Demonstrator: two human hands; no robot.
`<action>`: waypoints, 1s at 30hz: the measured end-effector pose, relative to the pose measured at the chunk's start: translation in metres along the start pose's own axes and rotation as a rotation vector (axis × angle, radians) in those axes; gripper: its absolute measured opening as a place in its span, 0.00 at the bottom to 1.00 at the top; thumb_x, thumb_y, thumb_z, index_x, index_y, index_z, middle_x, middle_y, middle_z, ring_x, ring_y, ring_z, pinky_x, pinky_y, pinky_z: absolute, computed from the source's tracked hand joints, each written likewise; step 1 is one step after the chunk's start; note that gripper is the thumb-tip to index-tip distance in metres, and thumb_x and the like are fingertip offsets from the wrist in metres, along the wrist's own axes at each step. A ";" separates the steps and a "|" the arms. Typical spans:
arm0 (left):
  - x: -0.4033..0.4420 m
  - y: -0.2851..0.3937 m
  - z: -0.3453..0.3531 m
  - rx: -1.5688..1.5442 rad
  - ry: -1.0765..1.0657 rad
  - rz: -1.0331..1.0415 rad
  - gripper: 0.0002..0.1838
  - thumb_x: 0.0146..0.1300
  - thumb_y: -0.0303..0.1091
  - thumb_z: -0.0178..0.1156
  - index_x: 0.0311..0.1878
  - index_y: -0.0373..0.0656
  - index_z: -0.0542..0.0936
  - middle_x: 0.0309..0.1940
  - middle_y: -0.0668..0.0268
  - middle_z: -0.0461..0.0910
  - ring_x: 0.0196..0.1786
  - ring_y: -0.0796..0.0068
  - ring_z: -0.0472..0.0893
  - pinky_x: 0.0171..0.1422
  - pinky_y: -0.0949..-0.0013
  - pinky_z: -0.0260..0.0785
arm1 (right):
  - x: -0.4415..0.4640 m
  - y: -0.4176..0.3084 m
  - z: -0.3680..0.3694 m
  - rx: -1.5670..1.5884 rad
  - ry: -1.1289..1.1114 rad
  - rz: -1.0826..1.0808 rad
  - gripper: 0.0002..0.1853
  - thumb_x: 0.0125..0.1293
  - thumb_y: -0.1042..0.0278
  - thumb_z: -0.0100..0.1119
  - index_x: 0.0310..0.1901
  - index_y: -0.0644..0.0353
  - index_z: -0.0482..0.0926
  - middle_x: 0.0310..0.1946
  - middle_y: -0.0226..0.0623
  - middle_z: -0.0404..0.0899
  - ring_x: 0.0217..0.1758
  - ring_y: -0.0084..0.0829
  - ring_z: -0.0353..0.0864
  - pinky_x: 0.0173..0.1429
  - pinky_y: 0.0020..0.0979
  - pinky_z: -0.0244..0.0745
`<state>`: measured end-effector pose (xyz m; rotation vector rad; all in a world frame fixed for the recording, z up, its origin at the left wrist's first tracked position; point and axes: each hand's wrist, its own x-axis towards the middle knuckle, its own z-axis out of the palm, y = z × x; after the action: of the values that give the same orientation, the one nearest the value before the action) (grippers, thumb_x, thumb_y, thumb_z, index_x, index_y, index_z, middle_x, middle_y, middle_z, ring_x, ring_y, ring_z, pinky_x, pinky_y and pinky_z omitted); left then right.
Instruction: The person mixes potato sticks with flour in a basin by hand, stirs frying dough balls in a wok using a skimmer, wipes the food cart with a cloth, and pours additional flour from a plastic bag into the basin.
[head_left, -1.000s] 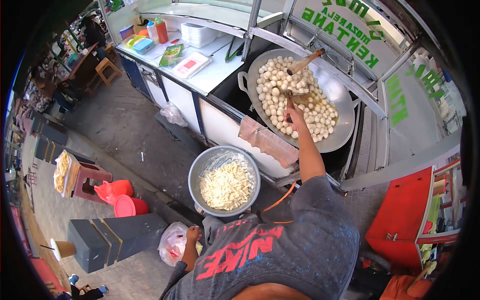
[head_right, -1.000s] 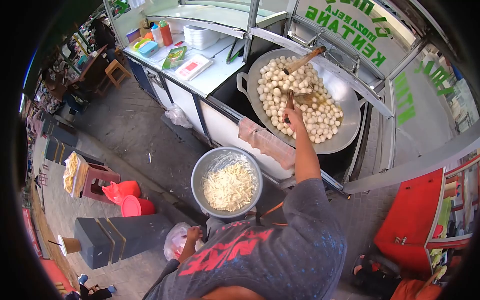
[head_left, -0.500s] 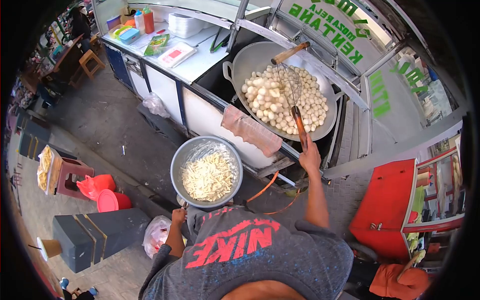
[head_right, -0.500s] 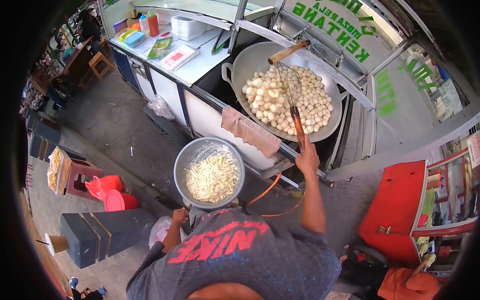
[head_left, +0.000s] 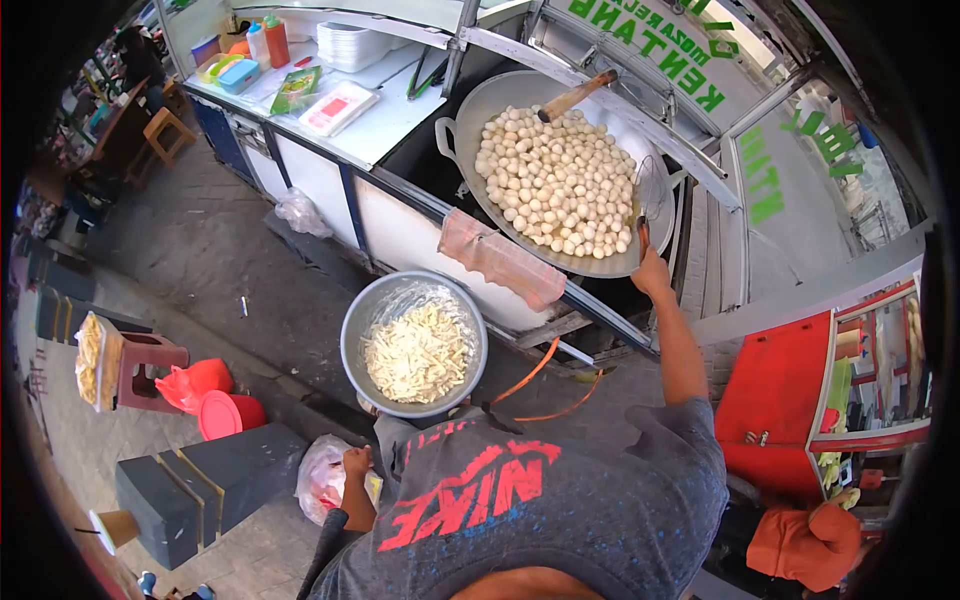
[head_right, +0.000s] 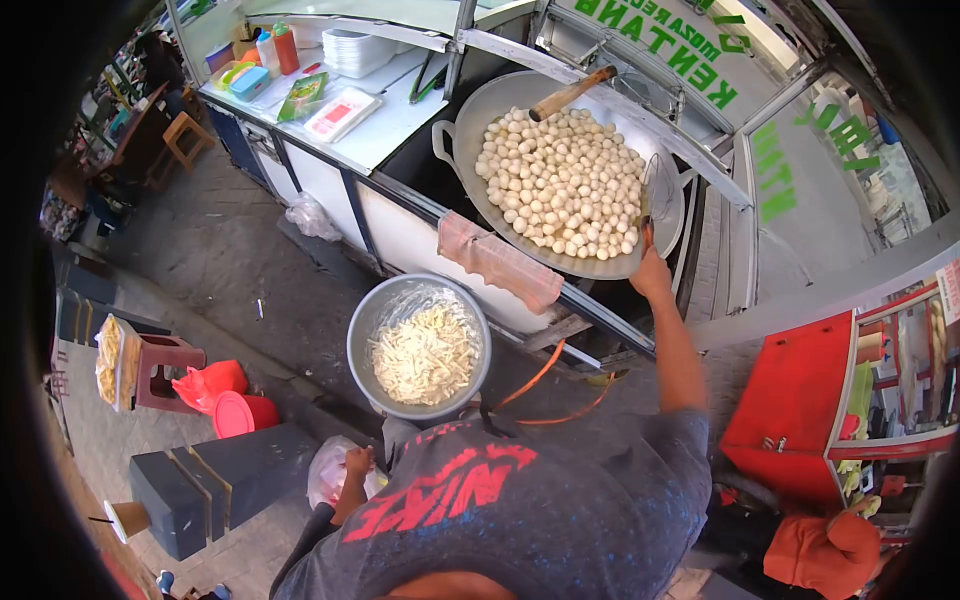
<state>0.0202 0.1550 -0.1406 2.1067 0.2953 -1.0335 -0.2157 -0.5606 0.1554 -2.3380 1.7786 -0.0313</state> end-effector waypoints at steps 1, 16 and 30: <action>-0.007 0.001 -0.002 -0.035 0.005 -0.019 0.15 0.62 0.39 0.63 0.24 0.40 0.76 0.20 0.66 0.77 0.18 0.76 0.74 0.19 0.72 0.65 | 0.018 -0.010 0.023 0.078 -0.001 -0.037 0.23 0.48 0.73 0.60 0.49 0.70 0.74 0.46 0.61 0.79 0.53 0.57 0.78 0.57 0.46 0.73; -0.008 0.008 -0.006 -0.133 0.021 0.092 0.20 0.70 0.46 0.55 0.32 0.37 0.81 0.21 0.63 0.78 0.16 0.74 0.75 0.18 0.72 0.65 | 0.073 -0.179 0.086 1.453 -0.409 -0.086 0.12 0.57 0.79 0.55 0.44 0.65 0.72 0.24 0.36 0.74 0.22 0.27 0.75 0.23 0.31 0.73; 0.036 0.052 0.025 -0.023 -0.127 0.171 0.16 0.69 0.39 0.53 0.32 0.35 0.77 0.21 0.63 0.76 0.17 0.76 0.74 0.17 0.72 0.63 | -0.137 -0.035 0.017 0.212 0.121 -0.165 0.41 0.52 0.78 0.57 0.71 0.49 0.61 0.50 0.43 0.73 0.56 0.49 0.75 0.55 0.46 0.72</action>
<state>0.0545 0.0976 -0.1499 1.9978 0.0632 -1.0509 -0.2175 -0.4181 0.1592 -2.3634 1.5421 -0.3745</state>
